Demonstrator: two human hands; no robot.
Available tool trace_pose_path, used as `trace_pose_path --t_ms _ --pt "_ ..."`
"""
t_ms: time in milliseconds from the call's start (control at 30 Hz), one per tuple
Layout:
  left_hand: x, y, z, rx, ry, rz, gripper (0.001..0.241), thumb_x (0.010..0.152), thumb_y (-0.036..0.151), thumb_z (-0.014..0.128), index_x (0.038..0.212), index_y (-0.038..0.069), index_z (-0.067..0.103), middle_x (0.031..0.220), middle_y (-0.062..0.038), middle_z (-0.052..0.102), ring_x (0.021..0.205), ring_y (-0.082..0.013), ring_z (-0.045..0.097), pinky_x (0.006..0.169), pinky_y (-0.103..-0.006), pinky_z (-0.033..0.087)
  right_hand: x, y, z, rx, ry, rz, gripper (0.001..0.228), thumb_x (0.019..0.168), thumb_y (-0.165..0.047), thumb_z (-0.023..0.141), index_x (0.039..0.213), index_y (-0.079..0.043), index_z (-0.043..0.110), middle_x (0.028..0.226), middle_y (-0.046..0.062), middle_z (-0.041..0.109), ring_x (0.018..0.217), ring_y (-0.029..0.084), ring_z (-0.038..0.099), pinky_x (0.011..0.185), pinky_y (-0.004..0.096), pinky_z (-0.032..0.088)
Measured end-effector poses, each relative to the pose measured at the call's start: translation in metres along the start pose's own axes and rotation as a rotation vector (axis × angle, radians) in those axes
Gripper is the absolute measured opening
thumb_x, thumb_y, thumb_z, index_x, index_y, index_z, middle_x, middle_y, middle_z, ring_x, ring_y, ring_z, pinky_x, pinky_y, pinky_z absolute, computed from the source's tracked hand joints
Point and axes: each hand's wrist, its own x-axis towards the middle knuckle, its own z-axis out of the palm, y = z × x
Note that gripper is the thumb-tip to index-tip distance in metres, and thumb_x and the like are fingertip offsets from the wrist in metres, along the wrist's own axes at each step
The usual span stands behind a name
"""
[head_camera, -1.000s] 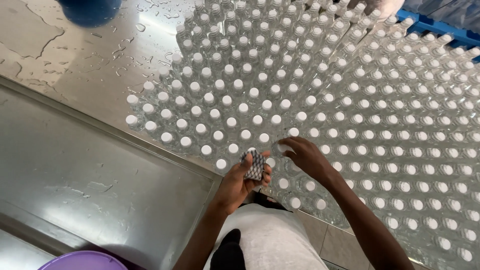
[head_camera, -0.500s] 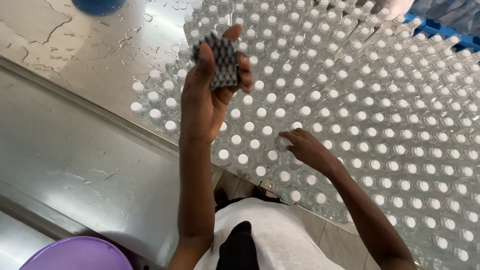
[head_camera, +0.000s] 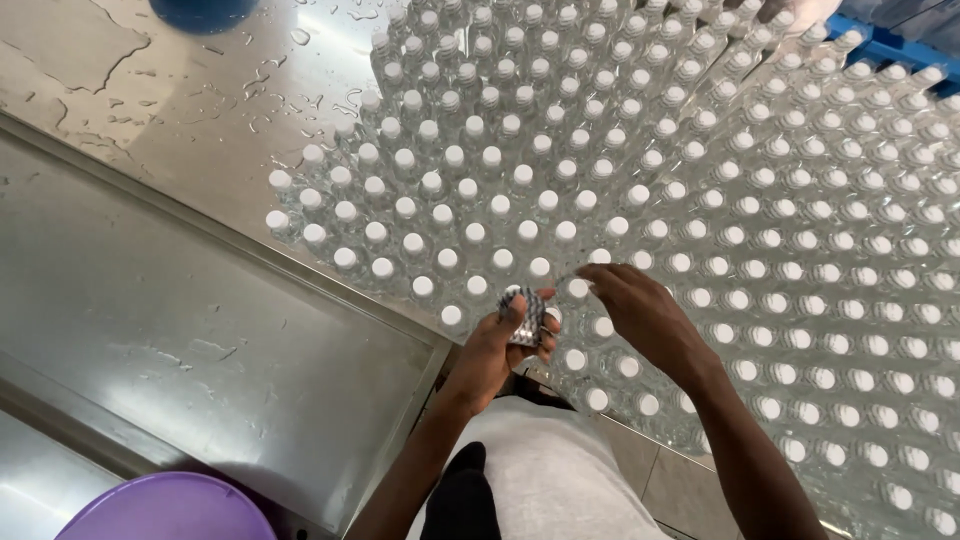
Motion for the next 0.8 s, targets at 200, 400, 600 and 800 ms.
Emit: trace_pose_path --t_ms 200,400,600,800 --pt "-0.003 -0.024 0.002 0.054 -0.075 -0.105 0.057 0.117 0.045 0.054 0.139 -0.005 0.07 0.111 -0.018 0.075 0.096 -0.0248 0.075 0.085 -0.0379 0.067 -0.012 -0.021 0.006 0.407 0.095 -0.05 0.037 0.08 -0.018 0.094 0.115 -0.014 0.083 0.104 0.01 0.077 0.095 0.036 0.074 0.088 0.052 0.06" --pt "-0.009 -0.04 -0.005 0.101 -0.116 -0.152 0.05 0.119 0.041 0.052 0.13 -0.003 0.072 0.107 -0.014 0.072 0.093 -0.0224 0.074 0.08 -0.0351 0.065 -0.019 -0.029 0.014 0.506 0.116 -0.038 0.025 0.083 -0.006 0.091 0.107 -0.01 0.085 0.082 0.008 0.075 0.083 0.031 0.077 0.081 0.046 0.06" --pt "-0.027 -0.038 -0.01 0.026 -0.127 -0.258 0.063 0.106 0.052 0.058 0.142 0.002 0.064 0.112 -0.014 0.074 0.08 -0.0151 0.064 0.072 -0.028 0.051 -0.028 -0.021 0.016 0.621 -0.004 -0.006 0.038 0.092 -0.005 0.083 0.129 -0.012 0.078 0.105 0.007 0.088 0.098 0.02 0.088 0.086 0.035 0.073" --pt "-0.036 -0.022 -0.009 0.022 0.013 -0.244 0.078 0.099 0.056 0.059 0.155 0.0 0.059 0.109 -0.01 0.073 0.079 -0.0136 0.062 0.073 -0.0292 0.054 0.004 0.047 0.014 0.448 0.097 0.124 0.024 0.1 -0.01 0.074 0.123 -0.008 0.078 0.123 0.01 0.084 0.107 0.024 0.085 0.095 0.038 0.072"
